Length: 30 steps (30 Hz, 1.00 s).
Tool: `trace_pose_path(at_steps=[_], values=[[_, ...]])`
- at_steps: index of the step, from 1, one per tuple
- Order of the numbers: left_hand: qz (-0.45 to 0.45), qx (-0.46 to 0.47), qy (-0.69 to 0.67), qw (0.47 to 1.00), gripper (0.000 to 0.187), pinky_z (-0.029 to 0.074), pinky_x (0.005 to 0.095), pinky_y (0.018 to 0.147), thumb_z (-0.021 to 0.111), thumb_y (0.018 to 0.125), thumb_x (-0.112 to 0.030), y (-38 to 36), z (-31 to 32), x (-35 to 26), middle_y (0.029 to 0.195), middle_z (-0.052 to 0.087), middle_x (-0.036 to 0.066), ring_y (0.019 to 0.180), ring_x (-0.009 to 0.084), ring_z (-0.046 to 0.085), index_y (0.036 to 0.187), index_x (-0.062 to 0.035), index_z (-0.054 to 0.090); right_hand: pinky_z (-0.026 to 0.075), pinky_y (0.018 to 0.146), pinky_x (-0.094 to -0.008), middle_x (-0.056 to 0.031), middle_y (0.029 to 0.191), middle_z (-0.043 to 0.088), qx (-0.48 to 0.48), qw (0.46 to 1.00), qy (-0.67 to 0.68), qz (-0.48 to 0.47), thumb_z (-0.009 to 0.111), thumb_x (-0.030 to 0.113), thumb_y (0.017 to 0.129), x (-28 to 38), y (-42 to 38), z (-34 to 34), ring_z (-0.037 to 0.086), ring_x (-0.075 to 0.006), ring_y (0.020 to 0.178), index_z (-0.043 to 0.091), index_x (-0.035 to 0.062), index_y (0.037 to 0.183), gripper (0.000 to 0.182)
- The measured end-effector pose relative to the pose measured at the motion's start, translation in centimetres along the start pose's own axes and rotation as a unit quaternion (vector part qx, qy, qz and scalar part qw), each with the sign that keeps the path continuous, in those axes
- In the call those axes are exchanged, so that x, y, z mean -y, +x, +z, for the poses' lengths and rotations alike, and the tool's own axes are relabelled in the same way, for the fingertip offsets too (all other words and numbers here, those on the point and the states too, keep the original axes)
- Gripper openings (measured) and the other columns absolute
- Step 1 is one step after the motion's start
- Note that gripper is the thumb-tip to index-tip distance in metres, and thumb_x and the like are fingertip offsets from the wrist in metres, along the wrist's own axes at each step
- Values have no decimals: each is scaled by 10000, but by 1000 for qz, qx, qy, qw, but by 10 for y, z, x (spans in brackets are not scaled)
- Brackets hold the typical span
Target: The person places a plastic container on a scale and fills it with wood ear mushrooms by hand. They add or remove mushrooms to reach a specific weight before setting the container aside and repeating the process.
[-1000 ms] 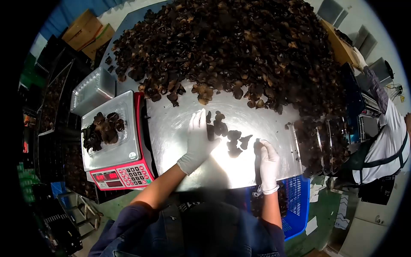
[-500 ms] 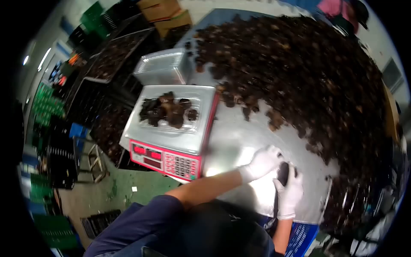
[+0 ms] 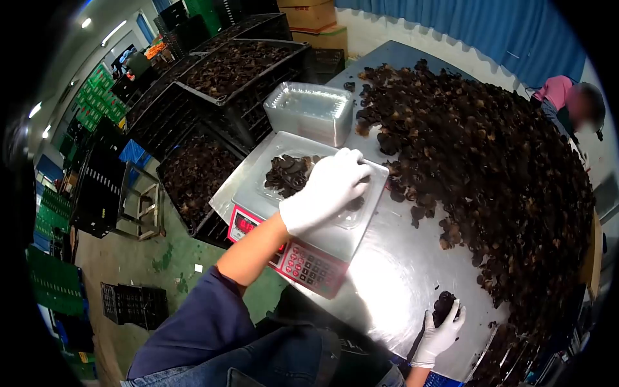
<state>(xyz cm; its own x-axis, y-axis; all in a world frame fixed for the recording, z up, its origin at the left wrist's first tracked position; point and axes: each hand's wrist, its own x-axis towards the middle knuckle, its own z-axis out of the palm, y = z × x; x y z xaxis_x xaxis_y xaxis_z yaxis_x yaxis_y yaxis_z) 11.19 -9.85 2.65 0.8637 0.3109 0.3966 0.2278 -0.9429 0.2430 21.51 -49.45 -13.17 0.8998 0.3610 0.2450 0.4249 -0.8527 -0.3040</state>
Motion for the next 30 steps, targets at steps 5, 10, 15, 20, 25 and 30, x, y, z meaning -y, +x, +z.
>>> trace_pose_path(at_steps=[5,10,15,20,25,30], values=[[-1,118,25,993,415,400,445,999,649,848,-285,-13,5,29,1140,602,141,1130,309,541,1203,-71,656,502,948,-387,-151,1278,513,-54,996,63,27,799,149,769,5,-4,9,581,-342,1113,545,61,1273,571],[97,28,-43,994,424,355,472,1078,608,931,-300,-26,-26,42,1267,568,189,1236,358,490,1285,-67,609,510,868,-388,-123,1174,526,-20,992,47,116,775,133,787,16,-5,6,598,-316,1037,562,45,1112,398],[-85,-110,-67,988,400,434,405,1032,663,896,-218,-50,-79,68,1298,577,182,1211,342,541,1255,-47,623,509,832,-392,-126,1055,561,-31,998,42,44,721,72,801,-1,-10,15,614,-320,966,578,32,1052,292],[-176,-170,-23,969,389,460,383,1007,698,874,-217,-90,-91,113,1259,618,150,1166,308,581,1219,-42,653,504,827,-349,-101,910,565,-43,994,105,-4,660,-53,780,3,-3,12,608,-269,879,582,5,951,196],[-236,-168,-74,954,371,459,370,1007,691,872,-194,-103,-92,121,1245,628,139,1166,295,584,1212,-49,657,473,873,-291,-69,976,557,-33,940,329,-86,590,-143,814,98,50,-19,564,-178,897,545,-1,957,207],[-78,-127,-116,982,384,396,402,1077,620,923,-235,-78,-55,116,1288,605,153,1245,325,523,1250,-35,624,472,880,-304,-83,998,592,-13,878,389,-277,641,-116,776,263,103,-28,584,-193,942,562,11,913,202]])
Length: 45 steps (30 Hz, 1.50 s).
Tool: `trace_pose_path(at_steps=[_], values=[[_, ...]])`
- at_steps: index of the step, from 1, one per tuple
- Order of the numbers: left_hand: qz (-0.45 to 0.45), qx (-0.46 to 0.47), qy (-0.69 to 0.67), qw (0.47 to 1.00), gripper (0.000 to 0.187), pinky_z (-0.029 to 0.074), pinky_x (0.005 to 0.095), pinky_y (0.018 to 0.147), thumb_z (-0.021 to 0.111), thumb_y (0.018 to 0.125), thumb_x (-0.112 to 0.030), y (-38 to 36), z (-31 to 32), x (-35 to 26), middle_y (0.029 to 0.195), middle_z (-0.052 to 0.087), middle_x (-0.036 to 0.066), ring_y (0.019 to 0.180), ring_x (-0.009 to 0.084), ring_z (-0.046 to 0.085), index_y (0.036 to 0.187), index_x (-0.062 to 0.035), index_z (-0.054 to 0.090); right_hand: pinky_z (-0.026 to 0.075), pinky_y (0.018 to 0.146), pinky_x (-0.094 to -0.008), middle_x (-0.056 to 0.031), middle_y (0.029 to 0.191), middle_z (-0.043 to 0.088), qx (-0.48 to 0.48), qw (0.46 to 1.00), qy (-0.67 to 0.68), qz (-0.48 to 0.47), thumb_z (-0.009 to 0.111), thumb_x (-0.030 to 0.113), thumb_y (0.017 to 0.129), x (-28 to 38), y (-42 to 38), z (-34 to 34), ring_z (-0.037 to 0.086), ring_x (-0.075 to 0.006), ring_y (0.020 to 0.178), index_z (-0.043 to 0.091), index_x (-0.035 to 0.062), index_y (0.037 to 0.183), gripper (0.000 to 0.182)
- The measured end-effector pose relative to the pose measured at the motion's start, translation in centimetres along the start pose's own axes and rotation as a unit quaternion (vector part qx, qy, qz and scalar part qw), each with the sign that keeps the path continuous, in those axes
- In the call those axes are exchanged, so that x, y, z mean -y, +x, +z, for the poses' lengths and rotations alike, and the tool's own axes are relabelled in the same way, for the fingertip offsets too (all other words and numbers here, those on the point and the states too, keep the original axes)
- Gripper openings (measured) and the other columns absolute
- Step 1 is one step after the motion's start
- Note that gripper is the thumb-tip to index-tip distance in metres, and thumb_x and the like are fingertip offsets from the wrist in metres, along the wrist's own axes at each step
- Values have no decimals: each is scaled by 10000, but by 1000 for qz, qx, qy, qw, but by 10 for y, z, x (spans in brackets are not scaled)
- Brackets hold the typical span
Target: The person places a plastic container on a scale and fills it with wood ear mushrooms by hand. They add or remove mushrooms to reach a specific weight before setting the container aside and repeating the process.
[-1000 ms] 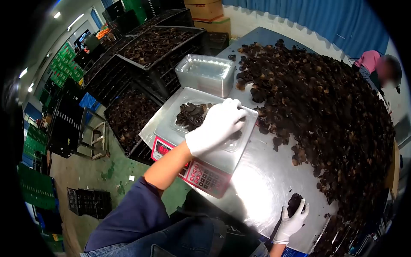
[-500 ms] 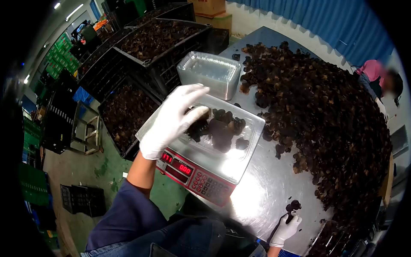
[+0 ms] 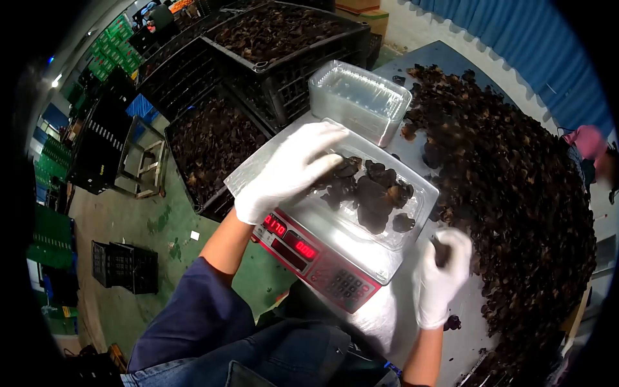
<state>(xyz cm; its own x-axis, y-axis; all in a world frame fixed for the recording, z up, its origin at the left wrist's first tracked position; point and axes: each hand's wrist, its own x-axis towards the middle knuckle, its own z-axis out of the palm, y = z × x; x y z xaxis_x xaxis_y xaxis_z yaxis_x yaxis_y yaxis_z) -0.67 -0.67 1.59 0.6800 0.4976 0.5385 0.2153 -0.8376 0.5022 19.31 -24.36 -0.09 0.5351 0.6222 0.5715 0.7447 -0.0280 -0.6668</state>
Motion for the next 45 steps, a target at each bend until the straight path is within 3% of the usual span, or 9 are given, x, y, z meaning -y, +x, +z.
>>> trace_pose_path(at_steps=[6,10,16,18,22,28,30,32,45], values=[[38,132,38,990,286,427,389,1017,561,955,-241,1,31,2,1175,655,143,1144,314,577,1114,-33,676,525,815,-379,-116,1117,616,145,986,-79,8,718,188,835,23,32,67,647,-296,973,616,55,1138,346],[58,58,26,996,289,431,403,1026,602,932,-175,-5,26,1,1202,657,144,1151,309,592,1171,-28,668,524,871,-358,-143,1242,606,121,991,-41,-29,705,195,858,29,32,36,651,-312,1021,577,52,1265,451],[21,49,63,997,342,411,415,1047,610,932,-152,-7,13,-11,1274,612,180,1203,354,557,1252,-29,622,489,769,-251,-104,1153,650,56,986,-3,154,641,52,894,-36,28,-3,562,-115,776,620,38,1247,354],[0,12,80,997,340,425,418,1031,631,910,-125,-12,9,-15,1271,607,191,1191,366,561,1235,-23,631,453,979,-331,-115,1349,571,58,975,-189,96,641,155,944,-99,17,-20,565,-238,1179,564,70,1344,416],[-3,-37,61,997,342,459,415,996,676,849,-57,-25,8,-29,1231,616,190,1163,362,574,1187,-11,649,343,1063,-551,-200,1513,386,132,873,-451,132,662,423,902,-180,-23,-32,341,-379,1399,417,150,1471,677],[-3,13,-29,999,273,493,404,883,611,770,-41,-41,35,-88,1032,650,111,1034,290,605,1040,-32,654,403,1027,-457,-160,1283,604,149,930,-326,87,697,197,858,-124,-71,-71,545,-323,1213,682,77,1146,312],[146,43,0,988,202,494,377,831,611,783,-67,-52,55,-126,952,636,89,974,246,606,980,-58,653,434,981,-410,-156,1213,638,85,937,-332,62,698,108,838,-128,-87,-91,593,-319,1124,688,51,1123,291],[113,201,-89,969,137,488,345,810,626,799,-138,-79,104,-157,932,630,73,947,217,599,919,-79,653,459,951,-423,-167,1192,642,47,944,-309,107,677,79,857,-130,-105,-113,606,-330,1091,678,24,1124,273],[215,307,-6,927,218,509,365,670,617,731,-182,-127,194,-185,839,650,107,791,229,637,881,-34,677,456,975,-398,-164,1124,665,-60,920,-305,237,634,26,862,-109,-187,-153,606,-312,1081,700,-5,1048,200]])
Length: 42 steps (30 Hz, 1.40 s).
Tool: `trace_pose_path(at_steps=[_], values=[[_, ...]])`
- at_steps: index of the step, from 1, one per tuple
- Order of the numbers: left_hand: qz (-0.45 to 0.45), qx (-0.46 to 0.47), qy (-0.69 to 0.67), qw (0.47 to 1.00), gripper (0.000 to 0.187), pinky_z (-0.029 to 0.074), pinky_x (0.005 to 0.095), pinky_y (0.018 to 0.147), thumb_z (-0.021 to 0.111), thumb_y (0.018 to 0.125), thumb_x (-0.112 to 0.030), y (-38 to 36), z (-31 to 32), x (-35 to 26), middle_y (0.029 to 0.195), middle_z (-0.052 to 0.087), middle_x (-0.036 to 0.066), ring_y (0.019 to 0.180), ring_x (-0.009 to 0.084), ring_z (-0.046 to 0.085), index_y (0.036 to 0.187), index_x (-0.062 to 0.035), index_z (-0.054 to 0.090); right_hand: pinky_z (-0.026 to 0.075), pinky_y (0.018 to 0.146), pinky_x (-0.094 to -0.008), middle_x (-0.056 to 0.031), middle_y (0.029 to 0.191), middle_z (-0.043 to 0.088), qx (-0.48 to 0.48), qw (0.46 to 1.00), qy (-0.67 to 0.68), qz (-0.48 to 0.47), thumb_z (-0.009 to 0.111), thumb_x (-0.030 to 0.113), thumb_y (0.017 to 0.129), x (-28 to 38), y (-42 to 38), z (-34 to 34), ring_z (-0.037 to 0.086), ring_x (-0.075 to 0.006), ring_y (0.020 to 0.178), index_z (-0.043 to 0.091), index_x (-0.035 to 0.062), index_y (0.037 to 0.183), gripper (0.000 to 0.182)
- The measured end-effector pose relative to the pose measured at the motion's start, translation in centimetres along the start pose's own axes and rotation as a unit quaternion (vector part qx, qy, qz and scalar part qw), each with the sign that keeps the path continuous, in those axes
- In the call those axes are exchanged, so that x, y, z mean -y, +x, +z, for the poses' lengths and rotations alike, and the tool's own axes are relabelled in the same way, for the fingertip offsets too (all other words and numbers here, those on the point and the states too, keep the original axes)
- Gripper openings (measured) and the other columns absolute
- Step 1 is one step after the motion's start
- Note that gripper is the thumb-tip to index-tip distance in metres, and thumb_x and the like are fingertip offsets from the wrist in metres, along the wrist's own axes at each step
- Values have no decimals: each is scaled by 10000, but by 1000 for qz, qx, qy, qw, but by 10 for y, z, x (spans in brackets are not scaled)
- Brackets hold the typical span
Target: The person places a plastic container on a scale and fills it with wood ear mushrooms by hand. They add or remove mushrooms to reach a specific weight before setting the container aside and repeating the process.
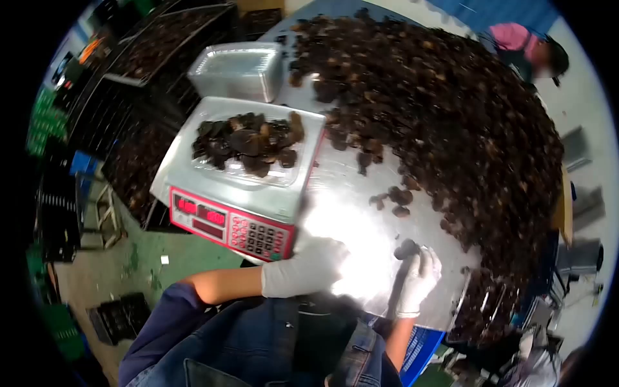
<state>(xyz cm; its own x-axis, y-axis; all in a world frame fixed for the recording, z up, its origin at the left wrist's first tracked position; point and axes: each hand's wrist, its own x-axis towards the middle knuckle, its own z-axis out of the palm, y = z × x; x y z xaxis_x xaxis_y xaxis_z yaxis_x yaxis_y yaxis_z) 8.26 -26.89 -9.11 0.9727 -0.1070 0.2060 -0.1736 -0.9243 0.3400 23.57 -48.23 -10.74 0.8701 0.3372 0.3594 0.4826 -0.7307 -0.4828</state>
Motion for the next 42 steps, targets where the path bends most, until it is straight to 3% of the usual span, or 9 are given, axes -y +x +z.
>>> trace_pose_path(at_steps=[7,12,19,23,28,33,39,40,42], values=[[-110,5,136,985,641,533,306,849,626,783,-114,98,35,16,1338,484,247,1113,312,563,1364,66,422,467,967,-373,-139,1111,664,7,1000,13,-6,664,24,856,-7,1,9,604,-295,1072,677,9,1108,254],[-191,136,118,965,716,562,379,843,617,862,-148,171,36,27,1471,389,236,1173,316,547,1522,-176,342,450,943,-422,-181,1165,604,60,998,-24,-7,779,250,800,14,1,10,552,-350,1070,635,39,1204,478],[-193,65,-65,977,164,544,390,850,683,842,-193,194,41,55,1038,643,153,990,301,653,974,-101,714,442,947,-428,-193,1210,595,28,1000,-13,4,736,219,830,16,-4,13,538,-350,1109,630,52,1213,431],[-222,-148,-238,934,212,543,408,838,641,857,-112,173,-21,50,1034,644,144,940,323,657,1061,-65,677,445,935,-417,-131,1172,625,48,995,-5,-92,683,140,831,45,27,15,562,-320,1078,654,81,1139,315],[-221,-291,-145,919,230,505,304,807,648,837,-43,84,-134,65,967,632,127,897,247,647,1064,-28,675,459,893,-418,-137,1156,627,127,970,-50,-200,671,158,828,72,61,70,581,-306,1033,617,95,1237,417],[-321,-421,-49,847,231,521,341,839,651,846,-40,-25,-179,149,995,665,121,955,274,673,1077,-29,669,511,707,-437,-165,907,631,130,968,12,-215,627,61,804,59,57,87,621,-350,828,683,68,951,158],[-399,-334,-41,853,263,525,259,754,670,860,14,-82,-190,217,966,709,77,847,126,660,1118,-19,632,517,638,-425,-118,917,673,355,903,-167,-173,731,147,767,3,-23,-68,651,-309,722,699,149,1007,243],[-399,-318,-58,858,237,525,380,827,707,820,-77,-84,-187,225,1007,690,175,931,334,673,1044,-36,644,517,638,-425,-118,917,673,355,903,-167,-177,731,147,767,-9,-33,-88,651,-309,722,699,149,1007,243],[-402,-251,-39,880,253,495,408,895,660,857,-112,-81,-198,215,1061,673,186,1018,355,626,1090,-15,651,513,605,-433,-121,812,669,356,907,-184,-131,798,239,667,-28,-54,-120,654,-324,678,707,136,950,315]])
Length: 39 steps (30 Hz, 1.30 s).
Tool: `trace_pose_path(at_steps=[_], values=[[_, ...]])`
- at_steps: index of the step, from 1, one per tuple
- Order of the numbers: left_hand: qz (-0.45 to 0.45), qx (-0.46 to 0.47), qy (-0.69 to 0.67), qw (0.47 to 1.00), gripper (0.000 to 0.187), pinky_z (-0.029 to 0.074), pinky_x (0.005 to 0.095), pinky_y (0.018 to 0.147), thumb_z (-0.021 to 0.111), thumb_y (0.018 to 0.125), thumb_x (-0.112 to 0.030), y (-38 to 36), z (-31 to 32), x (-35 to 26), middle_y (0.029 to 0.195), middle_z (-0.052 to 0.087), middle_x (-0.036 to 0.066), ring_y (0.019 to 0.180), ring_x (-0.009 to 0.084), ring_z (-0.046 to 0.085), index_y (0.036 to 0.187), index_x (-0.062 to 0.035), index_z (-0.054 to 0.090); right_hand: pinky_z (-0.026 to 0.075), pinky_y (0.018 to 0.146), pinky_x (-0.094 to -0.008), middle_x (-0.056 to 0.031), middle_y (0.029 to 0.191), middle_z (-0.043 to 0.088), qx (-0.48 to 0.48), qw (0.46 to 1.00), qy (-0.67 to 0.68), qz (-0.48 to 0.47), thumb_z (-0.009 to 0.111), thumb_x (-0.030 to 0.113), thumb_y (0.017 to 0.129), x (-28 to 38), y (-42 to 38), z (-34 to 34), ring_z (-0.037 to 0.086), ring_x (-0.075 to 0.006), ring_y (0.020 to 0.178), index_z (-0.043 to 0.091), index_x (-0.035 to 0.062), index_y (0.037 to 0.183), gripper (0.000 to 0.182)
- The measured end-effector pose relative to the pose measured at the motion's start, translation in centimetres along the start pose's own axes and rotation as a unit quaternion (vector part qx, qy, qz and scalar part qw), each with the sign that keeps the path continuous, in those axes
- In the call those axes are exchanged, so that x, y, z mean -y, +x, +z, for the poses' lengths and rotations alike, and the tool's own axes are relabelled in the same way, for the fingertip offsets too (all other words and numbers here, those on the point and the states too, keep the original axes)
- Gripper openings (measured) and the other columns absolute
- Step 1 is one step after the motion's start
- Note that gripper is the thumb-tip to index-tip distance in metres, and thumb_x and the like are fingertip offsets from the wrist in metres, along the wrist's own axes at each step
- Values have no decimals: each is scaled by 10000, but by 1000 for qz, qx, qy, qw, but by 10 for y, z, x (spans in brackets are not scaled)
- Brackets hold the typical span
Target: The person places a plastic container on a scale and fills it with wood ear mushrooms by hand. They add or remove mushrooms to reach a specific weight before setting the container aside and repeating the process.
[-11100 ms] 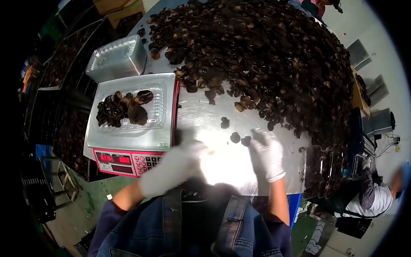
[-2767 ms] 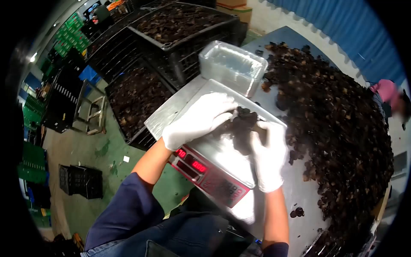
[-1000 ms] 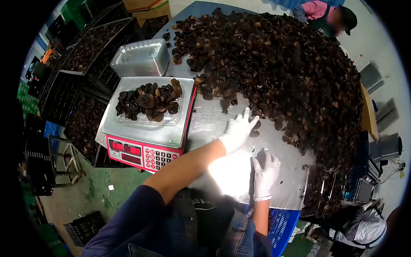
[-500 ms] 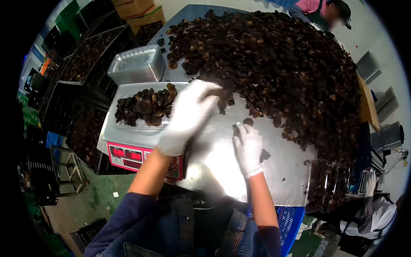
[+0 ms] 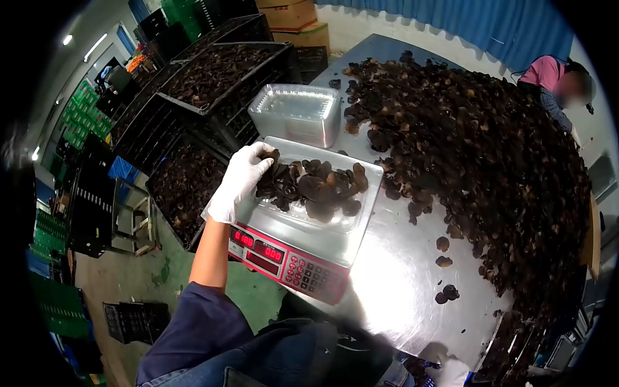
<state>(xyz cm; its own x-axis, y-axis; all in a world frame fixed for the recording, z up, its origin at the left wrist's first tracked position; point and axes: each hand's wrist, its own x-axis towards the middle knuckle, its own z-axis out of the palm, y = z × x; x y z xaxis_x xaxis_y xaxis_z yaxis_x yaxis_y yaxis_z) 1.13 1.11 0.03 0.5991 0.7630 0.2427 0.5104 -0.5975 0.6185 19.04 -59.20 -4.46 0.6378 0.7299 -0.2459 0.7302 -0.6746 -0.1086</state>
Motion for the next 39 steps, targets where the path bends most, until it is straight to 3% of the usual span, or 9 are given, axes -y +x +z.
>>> trace_pose_path(at_steps=[5,12,18,25,29,33,34,35,39], values=[[65,-17,50,996,294,457,429,965,548,915,-108,5,9,28,1137,644,205,1106,373,577,1171,11,632,512,614,-404,-103,750,662,-36,993,-38,109,829,244,667,17,11,20,654,-305,683,678,135,1114,485],[119,-18,-9,993,360,457,354,1009,484,926,-7,-3,-4,25,1205,627,203,1145,336,602,1271,25,580,483,732,-418,-107,861,632,-153,986,-24,-54,755,134,766,104,113,-29,616,-302,794,642,98,1070,326],[99,-71,1,993,319,476,363,975,515,974,-127,-5,-19,31,1204,631,199,1126,335,614,1250,12,594,484,757,-403,-91,893,634,-228,964,25,-137,742,122,787,133,166,-40,612,-288,832,644,90,1063,294],[59,-36,-53,996,404,429,344,1035,519,1009,-208,-17,-6,42,1298,603,189,1207,306,580,1363,-14,529,486,810,-397,-129,1012,636,-277,956,41,-91,722,80,808,111,191,-15,616,-310,903,661,66,1102,300],[21,-9,-136,990,439,378,342,1084,529,1012,-216,-23,8,27,1367,556,187,1289,291,514,1399,-14,490,519,826,-333,-128,1105,638,-233,945,226,-39,667,-9,856,110,195,-15,639,-242,971,647,8,1133,278],[40,-35,-92,994,384,372,346,1085,530,995,-175,-27,22,20,1340,553,170,1278,299,508,1343,-11,530,478,873,-242,-44,1174,652,-175,857,485,17,634,28,921,152,211,-36,592,-84,952,617,-9,1272,353],[69,-40,-93,992,363,370,353,1086,521,990,-154,-28,26,18,1327,551,162,1270,304,507,1325,-15,543,463,876,-249,-54,1202,649,-133,790,599,7,608,110,964,152,222,-31,586,-94,980,587,-28,1303,367],[84,-46,-81,992,352,367,363,1089,518,990,-138,-30,33,15,1330,550,163,1274,303,502,1319,-16,547,447,841,-240,-55,1190,649,-137,833,536,-8,560,193,1006,161,230,-40,579,-103,1013,560,-6,1344,393],[128,-44,-87,987,365,369,400,1092,544,970,-148,-47,55,-12,1357,537,176,1279,340,474,1321,-53,563,469,823,-299,-98,1204,638,16,676,733,73,444,533,1017,190,252,-50,603,-172,1044,535,-3,1332,628]])
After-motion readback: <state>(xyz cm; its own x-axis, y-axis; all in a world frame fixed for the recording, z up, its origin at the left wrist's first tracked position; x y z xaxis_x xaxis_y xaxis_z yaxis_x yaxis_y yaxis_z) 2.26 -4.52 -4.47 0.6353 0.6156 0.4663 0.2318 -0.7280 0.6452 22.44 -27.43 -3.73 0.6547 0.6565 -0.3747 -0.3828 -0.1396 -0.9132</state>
